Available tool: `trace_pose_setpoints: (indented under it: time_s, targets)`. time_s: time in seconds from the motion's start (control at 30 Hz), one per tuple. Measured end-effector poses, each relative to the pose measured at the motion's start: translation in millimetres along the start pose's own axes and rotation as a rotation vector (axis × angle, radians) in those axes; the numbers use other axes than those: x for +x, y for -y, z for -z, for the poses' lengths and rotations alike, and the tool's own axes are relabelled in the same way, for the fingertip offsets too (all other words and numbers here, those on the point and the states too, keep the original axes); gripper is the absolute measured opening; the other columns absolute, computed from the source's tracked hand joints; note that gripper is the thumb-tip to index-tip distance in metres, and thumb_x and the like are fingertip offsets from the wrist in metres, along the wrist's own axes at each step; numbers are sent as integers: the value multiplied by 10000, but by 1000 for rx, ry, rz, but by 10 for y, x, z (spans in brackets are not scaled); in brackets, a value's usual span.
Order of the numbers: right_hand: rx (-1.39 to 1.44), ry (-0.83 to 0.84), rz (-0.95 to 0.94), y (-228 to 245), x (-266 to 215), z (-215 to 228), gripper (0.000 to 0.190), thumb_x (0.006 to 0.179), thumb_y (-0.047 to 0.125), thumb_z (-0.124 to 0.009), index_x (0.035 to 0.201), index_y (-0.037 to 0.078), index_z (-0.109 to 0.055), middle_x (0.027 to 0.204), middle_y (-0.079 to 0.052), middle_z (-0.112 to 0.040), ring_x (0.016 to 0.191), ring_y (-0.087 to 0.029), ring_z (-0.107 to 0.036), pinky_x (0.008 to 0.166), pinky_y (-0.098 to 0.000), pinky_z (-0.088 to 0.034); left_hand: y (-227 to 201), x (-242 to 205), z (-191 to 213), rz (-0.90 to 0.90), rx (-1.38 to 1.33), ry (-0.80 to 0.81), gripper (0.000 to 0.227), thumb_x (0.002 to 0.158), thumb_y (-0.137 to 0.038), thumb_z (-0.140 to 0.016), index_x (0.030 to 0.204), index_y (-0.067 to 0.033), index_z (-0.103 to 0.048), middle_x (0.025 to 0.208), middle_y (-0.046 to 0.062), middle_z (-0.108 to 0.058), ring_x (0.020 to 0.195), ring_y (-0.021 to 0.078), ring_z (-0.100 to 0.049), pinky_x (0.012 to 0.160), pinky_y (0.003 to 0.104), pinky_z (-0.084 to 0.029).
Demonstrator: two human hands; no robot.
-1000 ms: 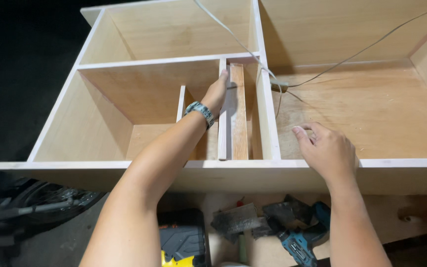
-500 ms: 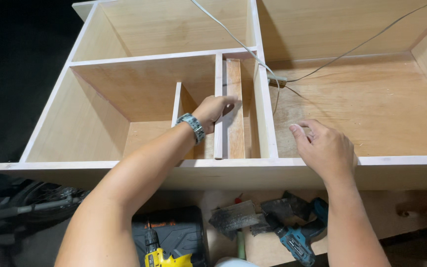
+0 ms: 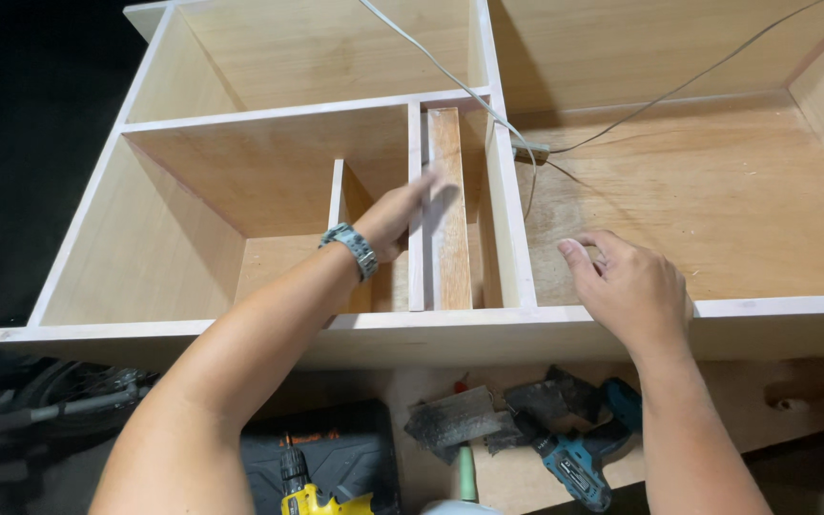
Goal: The person aligns a wooden divider inside a cabinet frame and secures it by driving a screw into the side panel with a power drill.
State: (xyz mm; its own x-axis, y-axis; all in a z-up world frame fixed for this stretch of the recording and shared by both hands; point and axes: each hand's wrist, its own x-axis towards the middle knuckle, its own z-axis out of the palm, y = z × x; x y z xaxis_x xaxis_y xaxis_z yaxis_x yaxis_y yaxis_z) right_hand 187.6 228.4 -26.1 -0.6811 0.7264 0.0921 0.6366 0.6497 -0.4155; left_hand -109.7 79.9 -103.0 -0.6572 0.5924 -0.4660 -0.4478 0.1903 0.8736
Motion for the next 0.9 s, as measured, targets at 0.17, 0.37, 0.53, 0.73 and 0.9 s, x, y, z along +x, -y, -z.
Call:
trace_pose_setpoints:
  time_s: [0.17,0.37,0.53,0.73,0.9]
  targets:
    - [-8,-3,8,87,-32,57,396,1049,548,-636,1234,262,-837,904,-170,-848,1032,-459,-795,943,-607,-601,-545,-425,328,8,-98,-98,1348,844,-944,-302,1738,51,-136,1728,325,-257,1632,483,-262,1341,666,-183]
    - [-13,-18,-3,74,-36,2,376,1029,551,-649,1207,279,-839,892,-145,-844,1017,-444,-797,915,-603,-604,-304,-280,-700,-174,-200,112,984,1031,-634,-525,1732,-12,-224,1791,273,-256,1644,437,-258,1357,585,-242]
    - [14,-18,18,69,-38,60,382,1042,547,-649,1189,259,-852,890,-160,-841,1010,-459,-794,896,-606,-604,-290,-225,-729,-61,-235,88,1048,931,-667,-659,1739,-120,-277,1815,187,-252,1639,398,-293,1338,579,-300]
    - [-7,-43,19,50,-40,53,379,1045,552,-638,1189,270,-846,869,-134,-836,981,-441,-801,882,-612,-615,-368,-269,-735,-21,-107,45,869,849,-222,-861,1591,33,-488,1665,183,-493,1396,226,-643,1141,547,-510]
    - [15,-41,36,59,-37,60,395,1056,552,-629,1177,246,-847,869,-150,-831,984,-448,-796,868,-620,-610,-223,102,-665,-13,-74,23,789,837,-157,-864,1509,85,-529,1376,197,-702,1328,301,-679,1152,612,-466]
